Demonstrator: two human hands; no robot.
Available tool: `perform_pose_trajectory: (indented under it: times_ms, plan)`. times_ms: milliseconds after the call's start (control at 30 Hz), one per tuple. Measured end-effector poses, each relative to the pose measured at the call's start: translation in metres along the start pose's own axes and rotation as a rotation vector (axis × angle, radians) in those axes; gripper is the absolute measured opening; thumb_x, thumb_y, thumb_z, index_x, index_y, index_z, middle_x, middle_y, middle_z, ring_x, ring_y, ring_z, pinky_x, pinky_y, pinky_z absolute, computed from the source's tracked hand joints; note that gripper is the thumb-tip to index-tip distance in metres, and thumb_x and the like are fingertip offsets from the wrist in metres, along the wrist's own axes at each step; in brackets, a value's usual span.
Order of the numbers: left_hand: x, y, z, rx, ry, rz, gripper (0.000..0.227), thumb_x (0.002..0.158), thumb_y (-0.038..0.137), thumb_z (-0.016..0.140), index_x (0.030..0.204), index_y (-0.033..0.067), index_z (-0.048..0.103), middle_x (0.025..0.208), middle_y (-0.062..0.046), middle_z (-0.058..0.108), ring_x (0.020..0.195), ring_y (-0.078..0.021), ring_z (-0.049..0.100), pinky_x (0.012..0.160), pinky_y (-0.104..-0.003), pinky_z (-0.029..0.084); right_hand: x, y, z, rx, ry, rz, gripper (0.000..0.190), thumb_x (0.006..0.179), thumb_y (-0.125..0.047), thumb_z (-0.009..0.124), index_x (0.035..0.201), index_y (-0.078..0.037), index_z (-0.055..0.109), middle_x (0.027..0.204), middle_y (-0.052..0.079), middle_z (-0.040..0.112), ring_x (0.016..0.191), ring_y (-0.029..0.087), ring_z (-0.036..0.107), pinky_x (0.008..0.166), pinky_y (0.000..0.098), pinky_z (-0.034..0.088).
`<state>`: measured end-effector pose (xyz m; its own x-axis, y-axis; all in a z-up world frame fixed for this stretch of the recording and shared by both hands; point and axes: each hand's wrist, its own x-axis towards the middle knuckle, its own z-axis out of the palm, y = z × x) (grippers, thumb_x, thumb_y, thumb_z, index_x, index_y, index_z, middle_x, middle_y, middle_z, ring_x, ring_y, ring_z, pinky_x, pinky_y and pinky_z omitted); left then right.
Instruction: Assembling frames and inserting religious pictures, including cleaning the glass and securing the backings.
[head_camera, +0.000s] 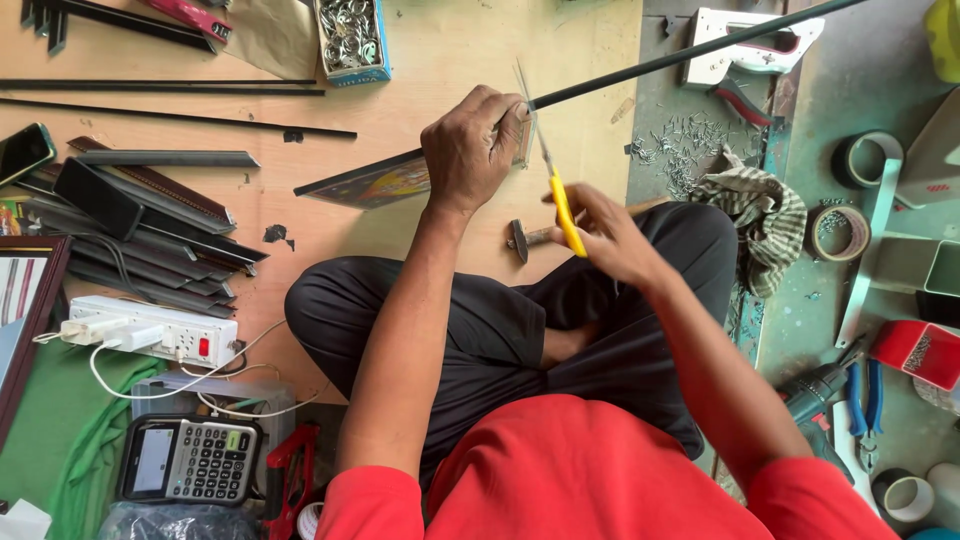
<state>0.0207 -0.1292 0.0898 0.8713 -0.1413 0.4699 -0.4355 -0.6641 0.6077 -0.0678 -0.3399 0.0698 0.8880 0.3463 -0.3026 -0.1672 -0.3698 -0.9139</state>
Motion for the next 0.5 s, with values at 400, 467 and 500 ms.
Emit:
perform_pose_trajectory:
  times_ms: [400, 467, 500]
  plan:
    - [0.006, -0.008, -0.015, -0.080, -0.166, 0.018, 0.014, 0.099, 0.014, 0.067, 0.106, 0.0144, 0.079, 0.100, 0.000, 0.077, 0.080, -0.0177, 0.074, 0.069, -0.032, 0.059, 0.030, 0.021, -0.047, -0.480, 0.066, -0.144, 0.021, 0.092, -0.022, 0.076, 0.107, -0.010, 0.083, 0.078, 0.005, 0.067, 0.065, 0.019, 0.062, 0.059, 0.0367, 0.051]
    - [0.003, -0.013, -0.008, -0.068, -0.191, 0.007, 0.015, 0.096, 0.013, 0.069, 0.106, 0.0155, 0.079, 0.099, 0.000, 0.076, 0.080, -0.0176, 0.074, 0.069, -0.031, 0.059, 0.032, 0.025, -0.047, -0.478, 0.062, -0.191, 0.022, 0.090, -0.022, 0.078, 0.105, -0.007, 0.081, 0.081, 0.007, 0.069, 0.067, 0.019, 0.064, 0.060, 0.0364, 0.051]
    - [0.001, -0.017, -0.006, -0.048, -0.210, -0.012, 0.016, 0.093, 0.012, 0.071, 0.106, 0.0166, 0.080, 0.099, 0.000, 0.076, 0.080, -0.0175, 0.074, 0.069, -0.030, 0.059, 0.037, 0.026, -0.046, -0.474, 0.048, -0.244, 0.023, 0.087, -0.022, 0.080, 0.103, -0.005, 0.080, 0.083, 0.008, 0.071, 0.069, 0.020, 0.065, 0.061, 0.0361, 0.051]
